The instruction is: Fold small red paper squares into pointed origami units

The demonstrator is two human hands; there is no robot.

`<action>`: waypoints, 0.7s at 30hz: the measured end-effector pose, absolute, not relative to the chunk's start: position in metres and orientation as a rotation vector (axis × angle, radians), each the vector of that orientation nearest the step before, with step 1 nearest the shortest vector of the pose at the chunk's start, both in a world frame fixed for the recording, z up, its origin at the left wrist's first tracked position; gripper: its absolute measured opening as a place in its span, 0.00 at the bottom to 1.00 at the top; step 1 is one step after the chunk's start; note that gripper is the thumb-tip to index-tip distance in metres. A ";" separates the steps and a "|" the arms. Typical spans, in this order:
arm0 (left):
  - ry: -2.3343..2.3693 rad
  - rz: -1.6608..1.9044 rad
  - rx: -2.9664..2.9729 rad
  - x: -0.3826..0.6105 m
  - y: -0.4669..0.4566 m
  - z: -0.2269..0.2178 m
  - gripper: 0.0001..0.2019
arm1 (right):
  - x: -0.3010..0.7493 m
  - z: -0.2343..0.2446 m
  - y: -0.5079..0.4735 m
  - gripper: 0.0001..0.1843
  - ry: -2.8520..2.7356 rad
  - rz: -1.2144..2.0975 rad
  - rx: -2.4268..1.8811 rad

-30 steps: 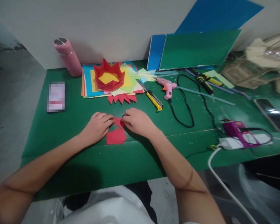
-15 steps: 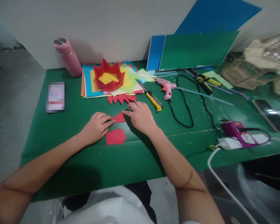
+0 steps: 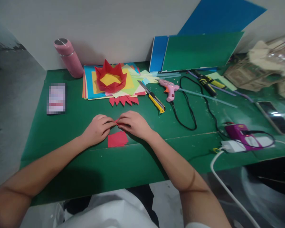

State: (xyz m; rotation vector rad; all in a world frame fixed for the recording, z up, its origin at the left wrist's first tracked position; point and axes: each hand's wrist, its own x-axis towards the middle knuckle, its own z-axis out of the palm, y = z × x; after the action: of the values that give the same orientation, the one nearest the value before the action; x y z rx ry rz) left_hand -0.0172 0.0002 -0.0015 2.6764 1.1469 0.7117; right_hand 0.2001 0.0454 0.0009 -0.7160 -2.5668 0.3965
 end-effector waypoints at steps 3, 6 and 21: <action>1.157 0.729 2.632 -0.019 0.002 -0.003 0.14 | 0.202 0.004 0.047 0.12 -2.592 0.365 -0.708; 1.176 0.707 2.623 -0.020 0.003 -0.003 0.16 | 0.205 0.008 0.048 0.12 -2.643 0.361 -0.659; 0.971 0.352 2.730 -0.029 0.013 0.003 0.21 | 0.206 0.009 0.046 0.09 -2.651 0.305 -0.689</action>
State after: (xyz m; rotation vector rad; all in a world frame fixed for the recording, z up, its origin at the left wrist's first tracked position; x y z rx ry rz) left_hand -0.0287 0.0135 0.0032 2.7297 0.9709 0.3517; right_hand 0.2056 0.0464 0.0093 -0.6895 -2.6513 0.3052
